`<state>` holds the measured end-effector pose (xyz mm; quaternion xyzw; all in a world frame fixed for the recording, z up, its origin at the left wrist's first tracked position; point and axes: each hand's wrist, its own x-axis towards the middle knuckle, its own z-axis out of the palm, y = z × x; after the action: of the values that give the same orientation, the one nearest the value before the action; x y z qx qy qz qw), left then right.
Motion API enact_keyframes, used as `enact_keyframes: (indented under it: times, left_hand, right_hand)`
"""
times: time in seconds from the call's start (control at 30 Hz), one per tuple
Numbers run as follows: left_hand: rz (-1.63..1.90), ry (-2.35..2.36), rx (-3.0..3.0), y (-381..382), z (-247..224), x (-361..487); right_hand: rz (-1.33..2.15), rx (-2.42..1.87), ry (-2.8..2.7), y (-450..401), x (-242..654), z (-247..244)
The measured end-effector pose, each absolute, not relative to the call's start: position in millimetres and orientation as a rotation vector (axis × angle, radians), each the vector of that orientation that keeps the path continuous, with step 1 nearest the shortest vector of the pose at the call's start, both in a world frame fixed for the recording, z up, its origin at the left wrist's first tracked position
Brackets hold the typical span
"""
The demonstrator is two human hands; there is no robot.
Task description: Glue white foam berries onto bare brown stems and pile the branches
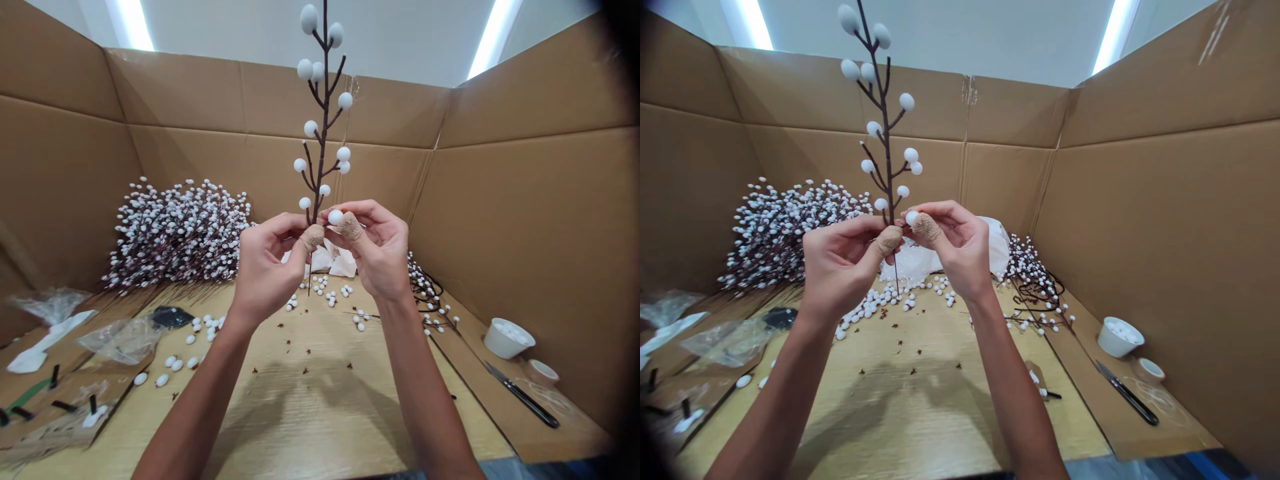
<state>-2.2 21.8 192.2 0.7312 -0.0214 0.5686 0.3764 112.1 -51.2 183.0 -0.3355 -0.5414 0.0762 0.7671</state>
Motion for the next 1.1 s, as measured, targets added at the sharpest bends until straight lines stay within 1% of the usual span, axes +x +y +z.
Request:
enact_keyframes:
  times: [0.7, 0.83, 1.1]
  left_hand:
    - [1.427, -0.032, 1.848, 25.8, 191.2, -2.5]
    - [1.403, -0.044, 1.844, 28.3, 192.4, -1.9]
    - [1.289, -0.033, 1.836, 34.1, 195.4, 2.7]
  right_hand:
    - [0.153, -0.79, -1.153, -41.8, 111.3, 177.8]
    - [0.181, -0.739, -1.147, -40.8, 112.8, 177.3]
    - [0.29, -0.782, -1.179, -44.6, 121.3, 183.9]
